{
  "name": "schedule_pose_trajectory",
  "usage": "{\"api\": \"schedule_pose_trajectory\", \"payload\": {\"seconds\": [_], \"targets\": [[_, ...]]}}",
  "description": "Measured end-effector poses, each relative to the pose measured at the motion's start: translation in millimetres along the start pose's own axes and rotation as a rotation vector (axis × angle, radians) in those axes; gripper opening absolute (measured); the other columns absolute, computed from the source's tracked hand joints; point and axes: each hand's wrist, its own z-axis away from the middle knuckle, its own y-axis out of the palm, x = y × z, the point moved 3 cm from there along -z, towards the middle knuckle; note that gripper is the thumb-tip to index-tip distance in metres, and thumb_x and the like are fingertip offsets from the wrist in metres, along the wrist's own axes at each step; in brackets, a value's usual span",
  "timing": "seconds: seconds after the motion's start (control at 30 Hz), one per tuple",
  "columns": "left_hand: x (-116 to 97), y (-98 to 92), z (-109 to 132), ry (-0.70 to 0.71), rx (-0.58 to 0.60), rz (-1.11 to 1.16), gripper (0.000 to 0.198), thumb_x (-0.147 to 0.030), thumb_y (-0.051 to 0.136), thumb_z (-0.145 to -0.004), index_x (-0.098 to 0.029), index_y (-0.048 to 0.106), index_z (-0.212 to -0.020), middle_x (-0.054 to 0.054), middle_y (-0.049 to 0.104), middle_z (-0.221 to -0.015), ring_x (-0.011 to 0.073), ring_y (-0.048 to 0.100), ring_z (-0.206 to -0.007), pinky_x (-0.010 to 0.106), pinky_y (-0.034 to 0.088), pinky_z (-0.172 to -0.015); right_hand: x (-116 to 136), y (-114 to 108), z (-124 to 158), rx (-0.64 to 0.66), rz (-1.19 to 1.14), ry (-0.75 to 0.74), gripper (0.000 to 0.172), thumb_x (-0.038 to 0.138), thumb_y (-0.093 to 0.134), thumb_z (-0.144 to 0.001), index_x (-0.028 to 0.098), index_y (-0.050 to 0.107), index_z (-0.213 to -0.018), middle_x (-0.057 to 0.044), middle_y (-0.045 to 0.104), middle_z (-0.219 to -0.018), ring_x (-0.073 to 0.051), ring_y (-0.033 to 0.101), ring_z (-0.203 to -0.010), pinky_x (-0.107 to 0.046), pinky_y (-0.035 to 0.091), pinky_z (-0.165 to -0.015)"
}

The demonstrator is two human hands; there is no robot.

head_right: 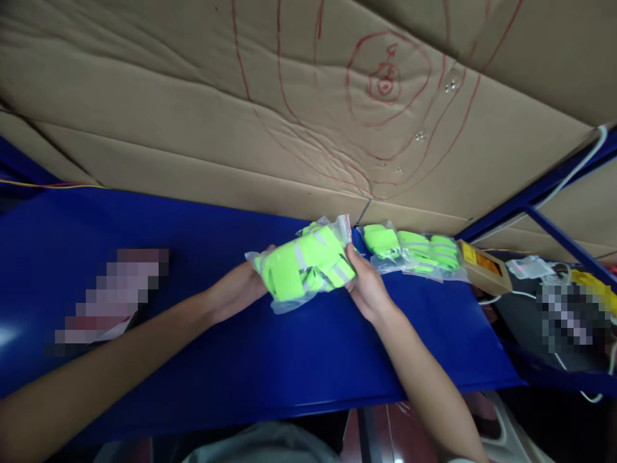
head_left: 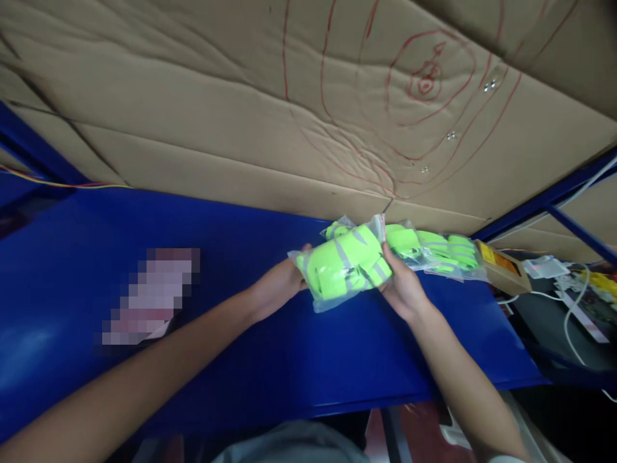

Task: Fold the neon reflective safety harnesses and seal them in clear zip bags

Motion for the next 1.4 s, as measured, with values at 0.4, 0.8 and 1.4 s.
{"api": "schedule_pose_trajectory", "payload": {"seconds": [0.4, 0.8, 1.4], "targets": [[12.8, -41.4, 37.2, -0.303, -0.300, 0.204, 0.060, -0.054, 0.080, -0.080, -0.020, 0.058, -0.125, 0.006, 0.069, -0.109, 0.0189, 0.067, -0.090, 0.027, 0.056, -0.071, -47.0, 18.3, -0.5, 0.130, 0.127, 0.055, 0.035, 0.055, 0.076, -0.084, 0.021, 0.072, -0.084, 0.002, 0.067, -0.072, -0.013, 0.062, -0.068, -0.027, 0.053, -0.069], [-22.9, -16.5, 74.6, 0.499, -0.417, -0.923, 0.040, -0.024, 0.072, -0.089, -0.025, 0.051, -0.123, 0.010, 0.052, -0.133, 0.0249, 0.051, -0.129, 0.042, 0.049, -0.103, -57.5, 29.3, 18.2, 0.315, 0.066, 0.168, 0.017, 0.040, 0.076, -0.089, 0.024, 0.079, -0.094, -0.005, 0.077, -0.087, -0.020, 0.074, -0.077, -0.033, 0.062, -0.072], [2.6, -0.9, 71.0, 0.136, -0.069, -0.635, 0.006, -0.021, 0.064, -0.098, -0.018, 0.069, -0.094, 0.001, 0.068, -0.086, 0.0111, 0.063, -0.076, 0.023, 0.048, -0.066, -62.7, 61.0, 40.8, 0.326, 0.344, -0.183, 0.008, 0.031, 0.065, -0.098, 0.026, 0.070, -0.097, 0.000, 0.073, -0.087, -0.016, 0.070, -0.080, -0.027, 0.055, -0.073]]}}
